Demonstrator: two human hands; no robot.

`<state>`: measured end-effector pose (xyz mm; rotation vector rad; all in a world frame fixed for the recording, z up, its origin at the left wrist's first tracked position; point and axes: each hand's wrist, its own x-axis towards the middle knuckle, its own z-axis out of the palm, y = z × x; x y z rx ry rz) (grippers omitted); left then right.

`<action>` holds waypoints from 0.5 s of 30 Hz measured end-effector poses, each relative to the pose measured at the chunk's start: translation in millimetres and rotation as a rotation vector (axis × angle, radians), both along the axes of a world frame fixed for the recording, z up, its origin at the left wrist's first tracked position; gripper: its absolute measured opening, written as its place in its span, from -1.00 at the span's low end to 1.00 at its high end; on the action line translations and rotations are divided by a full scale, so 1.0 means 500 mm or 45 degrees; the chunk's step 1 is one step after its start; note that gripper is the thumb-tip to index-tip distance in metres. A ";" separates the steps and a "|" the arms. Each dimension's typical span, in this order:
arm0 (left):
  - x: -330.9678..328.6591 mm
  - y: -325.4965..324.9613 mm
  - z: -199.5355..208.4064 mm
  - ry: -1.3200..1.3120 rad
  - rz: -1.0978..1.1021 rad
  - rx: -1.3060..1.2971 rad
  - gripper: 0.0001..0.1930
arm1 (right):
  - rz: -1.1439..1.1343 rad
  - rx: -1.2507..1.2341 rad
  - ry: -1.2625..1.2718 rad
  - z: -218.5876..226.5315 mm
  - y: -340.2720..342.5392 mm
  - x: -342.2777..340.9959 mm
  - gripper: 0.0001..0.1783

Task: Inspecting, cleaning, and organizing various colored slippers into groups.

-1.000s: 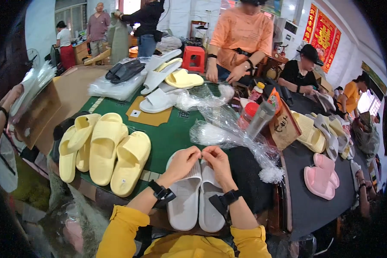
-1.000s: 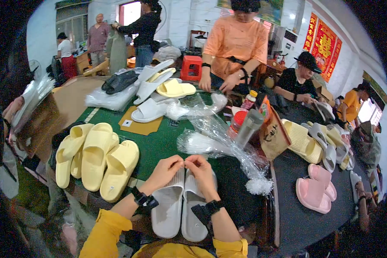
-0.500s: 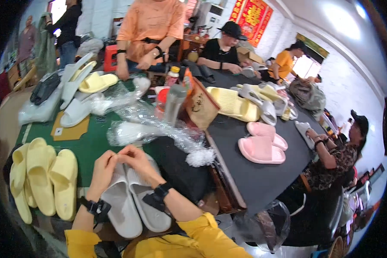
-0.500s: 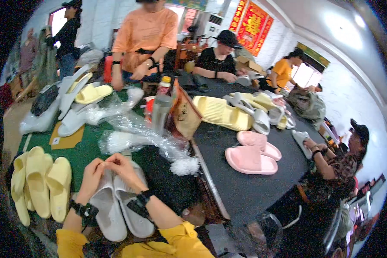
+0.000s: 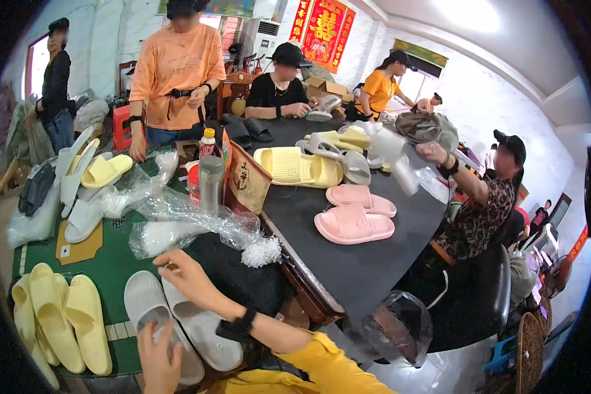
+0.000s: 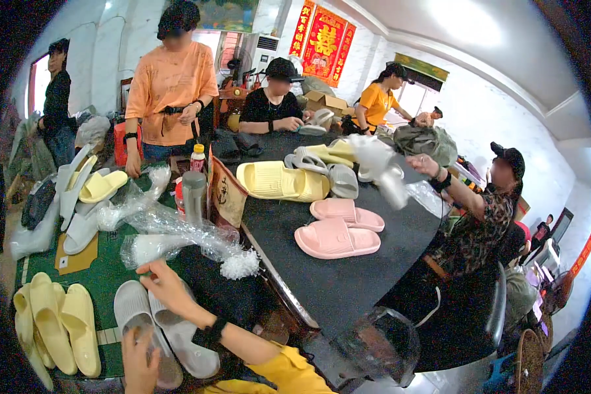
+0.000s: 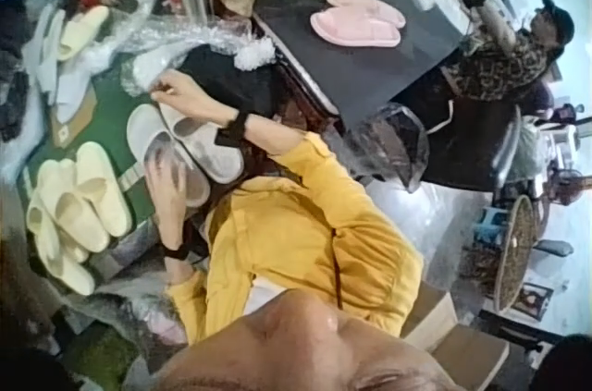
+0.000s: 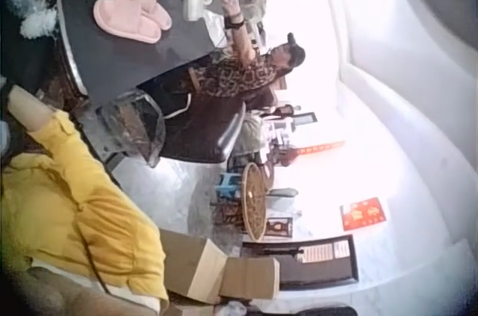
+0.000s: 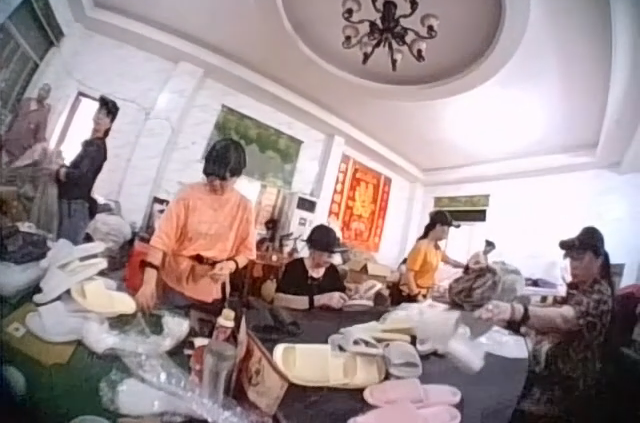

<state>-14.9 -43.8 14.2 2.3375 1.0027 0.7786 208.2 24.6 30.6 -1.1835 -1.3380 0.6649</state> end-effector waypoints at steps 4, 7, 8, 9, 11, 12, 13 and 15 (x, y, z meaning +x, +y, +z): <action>0.017 0.001 -0.021 0.412 -0.002 0.442 -0.43 | 0.081 0.158 -0.143 0.197 -0.195 0.065 -0.80; 0.031 0.018 -0.021 0.483 -0.066 0.413 -0.47 | -0.214 0.036 -0.331 0.251 -0.320 0.188 -0.81; 0.007 0.010 -0.005 0.494 -0.007 0.398 -0.47 | -0.327 -0.016 -0.343 0.259 -0.341 0.231 -0.83; 0.030 0.031 -0.018 0.460 -0.099 0.330 -0.43 | -0.527 -0.013 -0.337 0.266 -0.379 0.281 -0.84; 0.041 0.042 -0.016 0.472 -0.137 0.381 -0.41 | -0.806 0.032 -0.284 0.267 -0.422 0.388 -0.84; 0.049 0.046 -0.013 0.460 -0.133 0.374 -0.41 | -0.929 0.059 -0.259 0.251 -0.436 0.456 -0.84; 0.057 0.052 -0.008 0.472 -0.157 0.368 -0.42 | -1.007 0.056 -0.295 0.240 -0.452 0.521 -0.83; 0.069 0.064 -0.017 0.479 -0.164 0.446 -0.43 | -1.086 0.062 -0.334 0.225 -0.466 0.644 -0.81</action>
